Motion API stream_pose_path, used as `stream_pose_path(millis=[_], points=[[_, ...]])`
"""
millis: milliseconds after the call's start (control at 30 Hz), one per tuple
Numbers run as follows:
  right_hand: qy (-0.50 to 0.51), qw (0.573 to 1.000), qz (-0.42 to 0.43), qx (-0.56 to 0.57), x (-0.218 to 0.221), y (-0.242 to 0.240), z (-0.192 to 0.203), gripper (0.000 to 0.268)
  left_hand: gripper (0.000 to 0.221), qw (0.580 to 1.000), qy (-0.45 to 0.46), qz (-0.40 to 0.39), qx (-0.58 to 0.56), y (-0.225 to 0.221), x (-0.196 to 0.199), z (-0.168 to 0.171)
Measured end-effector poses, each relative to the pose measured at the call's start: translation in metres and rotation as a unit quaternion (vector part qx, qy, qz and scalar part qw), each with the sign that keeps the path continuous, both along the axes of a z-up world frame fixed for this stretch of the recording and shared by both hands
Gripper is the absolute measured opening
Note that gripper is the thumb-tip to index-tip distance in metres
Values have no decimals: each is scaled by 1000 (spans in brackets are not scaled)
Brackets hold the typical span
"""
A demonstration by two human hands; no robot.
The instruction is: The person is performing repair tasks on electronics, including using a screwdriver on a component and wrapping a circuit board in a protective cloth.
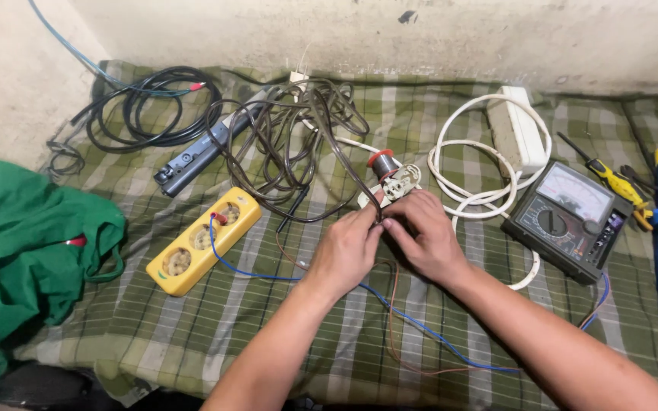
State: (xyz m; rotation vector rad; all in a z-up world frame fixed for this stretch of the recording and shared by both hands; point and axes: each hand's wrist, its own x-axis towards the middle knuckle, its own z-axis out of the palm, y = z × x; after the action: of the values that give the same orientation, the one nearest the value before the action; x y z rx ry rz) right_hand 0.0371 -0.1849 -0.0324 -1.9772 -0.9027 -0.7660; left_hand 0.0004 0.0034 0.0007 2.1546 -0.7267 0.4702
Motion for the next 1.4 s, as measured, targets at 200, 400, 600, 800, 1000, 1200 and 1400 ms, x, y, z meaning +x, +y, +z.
stream_pose_path(millis=[200, 400, 600, 800, 1000, 1200, 1400], points=[[29, 998, 7, 47, 1, -4, -6, 10, 27, 984, 94, 56, -140, -7, 3, -7], [65, 995, 1, 77, 2, -5, -14, 16, 7, 995, -12, 87, -50, -4, 6, -5], [26, 999, 26, 16, 2, -6, -2, 26, 13, 995, 48, 82, -27, 0, -4, 4], [-19, 976, -99, -192, 2, -7, -22, 26, 22, 977, -16, 207, 50, 57, -49, 51], [8, 966, -141, -215, -10, -2, -16, 24, 40, 822, -121, 531, 166, 257, -34, 80], [-9, 972, -134, -193, -9, -1, -14, 23, 63, 632, 183, 679, 326, 343, 11, 1], [-24, 979, -129, -155, 12, -6, -40, 21, 34, 575, 153, 689, 413, 383, 27, 1]])
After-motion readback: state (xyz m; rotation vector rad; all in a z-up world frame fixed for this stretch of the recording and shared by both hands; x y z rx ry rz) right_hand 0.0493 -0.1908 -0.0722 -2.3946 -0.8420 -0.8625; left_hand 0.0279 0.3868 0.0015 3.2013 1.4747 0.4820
